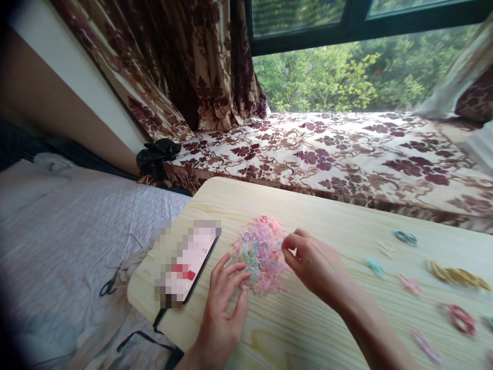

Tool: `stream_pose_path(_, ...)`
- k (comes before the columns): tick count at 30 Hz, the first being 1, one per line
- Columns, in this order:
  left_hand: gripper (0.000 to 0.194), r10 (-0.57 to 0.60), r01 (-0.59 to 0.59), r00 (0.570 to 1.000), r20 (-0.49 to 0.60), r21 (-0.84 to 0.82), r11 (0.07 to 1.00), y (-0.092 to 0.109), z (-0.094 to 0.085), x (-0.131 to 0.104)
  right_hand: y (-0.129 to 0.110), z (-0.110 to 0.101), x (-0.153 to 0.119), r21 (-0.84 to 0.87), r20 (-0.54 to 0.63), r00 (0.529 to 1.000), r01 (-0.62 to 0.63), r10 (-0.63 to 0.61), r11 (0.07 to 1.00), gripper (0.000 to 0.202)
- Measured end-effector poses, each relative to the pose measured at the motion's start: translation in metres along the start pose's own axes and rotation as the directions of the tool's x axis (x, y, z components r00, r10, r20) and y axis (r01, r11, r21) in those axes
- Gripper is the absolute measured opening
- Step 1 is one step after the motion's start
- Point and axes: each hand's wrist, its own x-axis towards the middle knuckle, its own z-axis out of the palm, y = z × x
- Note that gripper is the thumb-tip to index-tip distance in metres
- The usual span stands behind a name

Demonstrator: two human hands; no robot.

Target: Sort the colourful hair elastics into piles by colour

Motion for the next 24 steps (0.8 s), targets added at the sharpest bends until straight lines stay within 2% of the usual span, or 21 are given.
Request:
stream_pose_path(5, 0.038, 0.009, -0.009, 1.0, 0.009, 0.0, 1.0, 0.0, 0.0, -0.001, 0.011, 0.003, -0.008, 0.075, 0.014, 1.0, -0.001, 0.0, 0.997, 0.03)
stream_pose_path(10, 0.036, 0.005, -0.005, 1.0, 0.001, 0.003, 1.0, 0.002, -0.002, 0.0, 0.017, 0.007, -0.011, 0.053, -0.072, 0.996, -0.046, 0.05, 0.998, 0.031)
stream_pose_path(16, 0.034, 0.012, -0.012, 1.0, -0.012, 0.012, 1.0, 0.001, 0.0, -0.001, 0.021, 0.008, -0.03, 0.066, -0.116, 0.993, -0.019, 0.026, 0.998, 0.027)
stream_pose_path(19, 0.036, 0.016, -0.015, 1.0, -0.024, 0.013, 1.0, 0.001, 0.0, -0.001, 0.023, 0.012, -0.038, 0.058, -0.104, 0.994, -0.028, 0.034, 0.998, 0.028)
stream_pose_path(24, 0.038, 0.019, -0.019, 0.999, -0.037, 0.007, 1.0, 0.0, 0.001, -0.001, 0.023, 0.021, -0.039, 0.0, -0.072, 0.99, -0.118, 0.118, 0.993, 0.025)
